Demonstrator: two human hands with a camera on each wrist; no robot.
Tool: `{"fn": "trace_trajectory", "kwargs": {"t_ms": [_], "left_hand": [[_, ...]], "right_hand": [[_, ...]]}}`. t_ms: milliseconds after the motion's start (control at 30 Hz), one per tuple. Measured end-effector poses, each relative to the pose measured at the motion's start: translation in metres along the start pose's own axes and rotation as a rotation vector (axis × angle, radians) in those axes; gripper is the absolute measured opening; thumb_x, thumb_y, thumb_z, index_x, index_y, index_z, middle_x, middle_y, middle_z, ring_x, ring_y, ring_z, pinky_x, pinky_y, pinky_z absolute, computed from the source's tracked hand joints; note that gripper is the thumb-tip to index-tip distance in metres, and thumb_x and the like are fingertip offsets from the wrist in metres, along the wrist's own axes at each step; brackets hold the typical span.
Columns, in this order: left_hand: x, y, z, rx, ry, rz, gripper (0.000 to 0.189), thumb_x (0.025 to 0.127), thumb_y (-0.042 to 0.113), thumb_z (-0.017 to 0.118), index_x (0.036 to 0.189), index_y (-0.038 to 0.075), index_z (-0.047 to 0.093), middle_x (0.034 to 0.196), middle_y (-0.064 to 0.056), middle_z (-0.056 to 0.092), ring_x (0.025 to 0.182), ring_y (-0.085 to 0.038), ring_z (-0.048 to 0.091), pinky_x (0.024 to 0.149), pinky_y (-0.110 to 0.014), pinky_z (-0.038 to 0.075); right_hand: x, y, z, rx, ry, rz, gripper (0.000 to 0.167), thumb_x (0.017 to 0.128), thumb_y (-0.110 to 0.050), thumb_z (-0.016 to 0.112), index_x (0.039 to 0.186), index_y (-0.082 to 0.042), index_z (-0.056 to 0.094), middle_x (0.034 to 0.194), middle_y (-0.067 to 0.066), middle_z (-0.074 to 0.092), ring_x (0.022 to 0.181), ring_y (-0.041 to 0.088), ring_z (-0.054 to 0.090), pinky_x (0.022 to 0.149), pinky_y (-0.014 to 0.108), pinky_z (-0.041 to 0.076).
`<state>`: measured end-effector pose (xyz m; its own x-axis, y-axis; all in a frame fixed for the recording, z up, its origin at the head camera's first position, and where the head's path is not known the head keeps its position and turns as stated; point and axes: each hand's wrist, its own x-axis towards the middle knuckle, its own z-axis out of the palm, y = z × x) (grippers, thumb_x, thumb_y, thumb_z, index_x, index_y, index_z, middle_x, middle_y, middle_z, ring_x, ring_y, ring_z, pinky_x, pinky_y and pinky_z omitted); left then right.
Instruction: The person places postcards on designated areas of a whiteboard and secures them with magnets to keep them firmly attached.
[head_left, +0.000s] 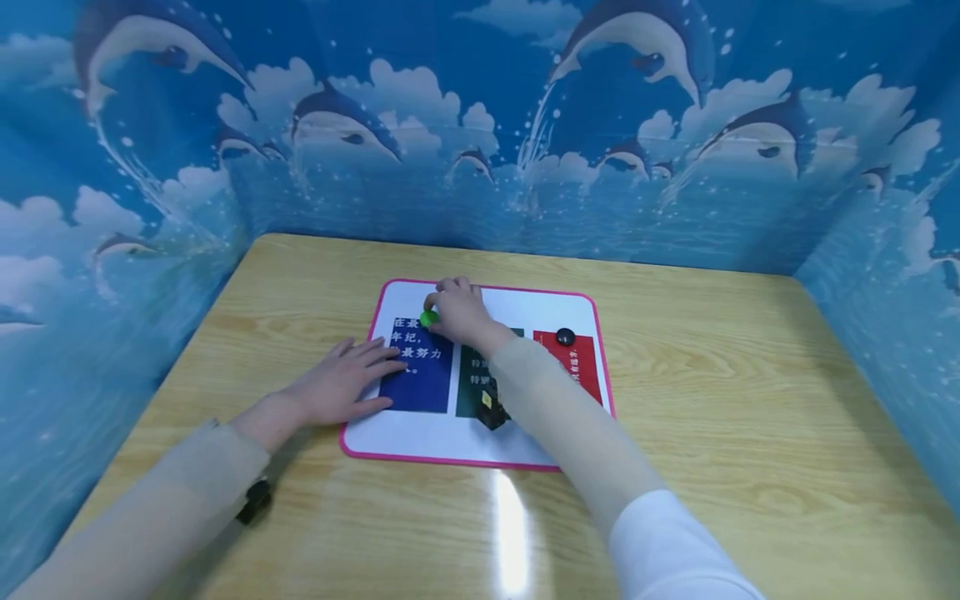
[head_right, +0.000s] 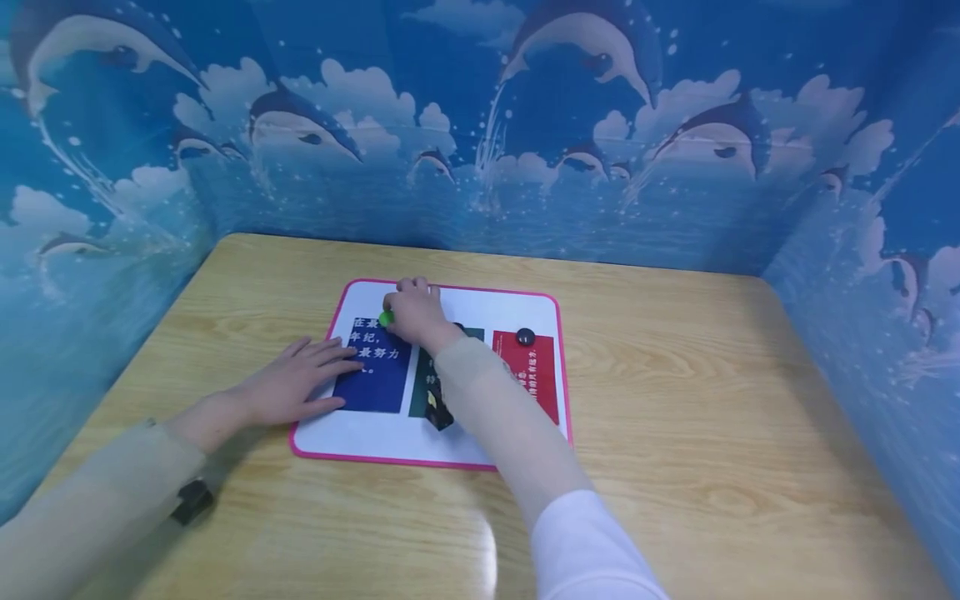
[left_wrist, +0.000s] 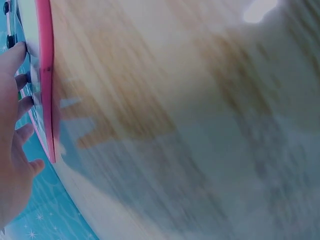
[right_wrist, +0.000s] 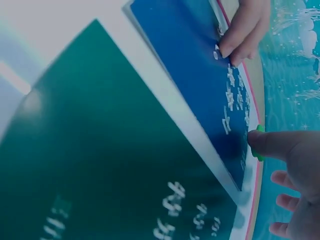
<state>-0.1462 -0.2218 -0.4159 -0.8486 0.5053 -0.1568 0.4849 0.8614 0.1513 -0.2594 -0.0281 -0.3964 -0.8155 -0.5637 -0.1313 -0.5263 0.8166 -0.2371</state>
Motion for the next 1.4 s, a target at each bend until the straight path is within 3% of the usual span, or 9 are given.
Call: {"fn": "trace_trajectory", "kwargs": {"t_ms": [367, 633, 867, 1167, 1400], "left_hand": [[0.000, 0.003, 0.000, 0.003, -0.011, 0.012, 0.057, 0.090, 0.048, 0.055, 0.139, 0.021, 0.045, 0.147, -0.008, 0.040, 0.140, -0.035, 0.028, 0.112, -0.062, 0.015], [0.003, 0.001, -0.001, 0.001, -0.023, 0.016, 0.057, 0.089, 0.048, 0.055, 0.139, 0.021, 0.045, 0.148, -0.008, 0.040, 0.140, -0.035, 0.028, 0.112, -0.062, 0.015], [0.007, 0.001, -0.003, -0.013, -0.026, 0.002, 0.057, 0.088, 0.048, 0.057, 0.138, 0.021, 0.047, 0.147, -0.009, 0.040, 0.138, -0.033, 0.032, 0.113, -0.060, 0.016], [0.014, 0.004, -0.006, -0.023, 0.008, 0.042, 0.060, 0.087, 0.047, 0.060, 0.139, 0.021, 0.046, 0.142, -0.009, 0.045, 0.134, -0.030, 0.038, 0.110, -0.060, 0.024], [0.021, 0.006, -0.008, -0.040, 0.027, 0.041, 0.066, 0.087, 0.047, 0.059, 0.143, 0.016, 0.039, 0.145, -0.011, 0.040, 0.136, -0.032, 0.034, 0.112, -0.059, 0.021]], "right_hand": [[-0.006, -0.001, 0.005, 0.001, -0.023, 0.020, 0.033, 0.090, -0.029, 0.062, 0.122, -0.019, 0.062, 0.141, 0.009, 0.043, 0.133, 0.029, 0.033, 0.107, 0.046, 0.031], [-0.009, 0.003, 0.003, 0.010, -0.019, 0.026, 0.041, 0.090, -0.038, 0.059, 0.127, -0.019, 0.058, 0.139, 0.008, 0.045, 0.133, 0.028, 0.033, 0.107, 0.046, 0.032], [-0.014, 0.013, -0.002, 0.055, 0.005, 0.040, 0.042, 0.089, -0.042, 0.059, 0.124, -0.020, 0.059, 0.141, 0.008, 0.043, 0.135, 0.028, 0.031, 0.112, 0.046, 0.025], [-0.029, 0.027, -0.015, 0.095, 0.045, 0.054, 0.038, 0.089, -0.038, 0.060, 0.122, -0.018, 0.062, 0.141, 0.007, 0.043, 0.135, 0.029, 0.029, 0.111, 0.047, 0.025], [-0.044, 0.044, -0.022, 0.139, 0.081, 0.040, 0.043, 0.090, -0.040, 0.059, 0.126, -0.015, 0.058, 0.141, 0.009, 0.043, 0.134, 0.029, 0.030, 0.111, 0.049, 0.025]]}}
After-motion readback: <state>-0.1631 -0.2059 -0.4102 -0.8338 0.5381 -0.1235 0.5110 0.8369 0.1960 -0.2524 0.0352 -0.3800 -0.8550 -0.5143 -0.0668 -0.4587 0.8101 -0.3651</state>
